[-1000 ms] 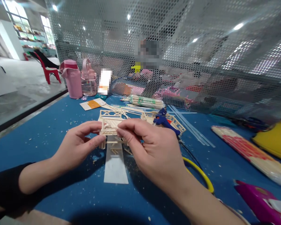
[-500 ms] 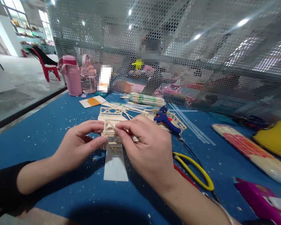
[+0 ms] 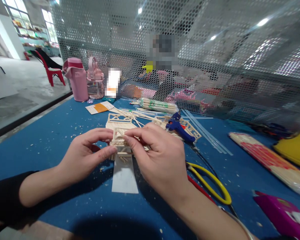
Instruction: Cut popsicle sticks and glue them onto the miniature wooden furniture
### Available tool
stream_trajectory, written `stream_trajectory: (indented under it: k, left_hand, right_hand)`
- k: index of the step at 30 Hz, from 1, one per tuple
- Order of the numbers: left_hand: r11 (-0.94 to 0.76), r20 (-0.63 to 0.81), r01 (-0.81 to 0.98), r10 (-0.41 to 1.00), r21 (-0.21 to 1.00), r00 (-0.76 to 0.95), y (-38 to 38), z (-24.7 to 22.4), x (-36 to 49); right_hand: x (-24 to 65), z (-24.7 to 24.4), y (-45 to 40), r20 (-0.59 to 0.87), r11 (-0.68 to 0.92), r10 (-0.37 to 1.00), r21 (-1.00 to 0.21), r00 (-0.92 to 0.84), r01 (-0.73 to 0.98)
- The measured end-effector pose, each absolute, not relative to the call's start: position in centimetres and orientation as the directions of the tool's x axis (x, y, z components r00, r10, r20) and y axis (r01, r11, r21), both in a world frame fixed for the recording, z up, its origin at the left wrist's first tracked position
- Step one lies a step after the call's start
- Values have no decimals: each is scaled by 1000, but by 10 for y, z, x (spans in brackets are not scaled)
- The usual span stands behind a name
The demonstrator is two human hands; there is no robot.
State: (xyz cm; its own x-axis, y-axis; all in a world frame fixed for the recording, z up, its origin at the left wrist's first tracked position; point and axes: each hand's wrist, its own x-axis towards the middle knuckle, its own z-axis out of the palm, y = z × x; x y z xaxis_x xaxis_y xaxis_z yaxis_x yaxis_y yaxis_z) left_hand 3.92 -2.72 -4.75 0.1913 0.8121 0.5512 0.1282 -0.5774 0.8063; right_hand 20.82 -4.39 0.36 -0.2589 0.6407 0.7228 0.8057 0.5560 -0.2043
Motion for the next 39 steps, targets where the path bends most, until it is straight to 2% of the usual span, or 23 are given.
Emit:
stream_trajectory:
  k: [8,16,25,27,29,32,39]
  left_hand:
    - [-582,555,131,809,803,192,-27,-48,40]
    - [-586,561,126,806,800,188,-26,-47,39]
    - [-570,550,113,818,814,169,-25,-48,39]
    - [-575,552,120,815,810,177,-25,-48,38]
    - [-578,555,125,813,806,179,-25,-48,38]
    - [-576,554,125,814,808,173,-25,-47,38]
    - [-573,550,123,817,811,174,-24,-46,39]
  right_hand:
    - [208,2,-44,715,540,657,-225,-239,811]
    - [209,3,-44,730,577,616,-161,-296,801]
    - [219,11,-40,801,641,570,-297,-181,707]
    - [220,21,-34,735,663,624,-317,-267,678]
    - [219,32,-27,579,628,726,-335,-372,703]
    - [218,44,-19,386,556,820,-366,-423,746]
    - [220,50,-11,348,574,817,-429,-459,697]
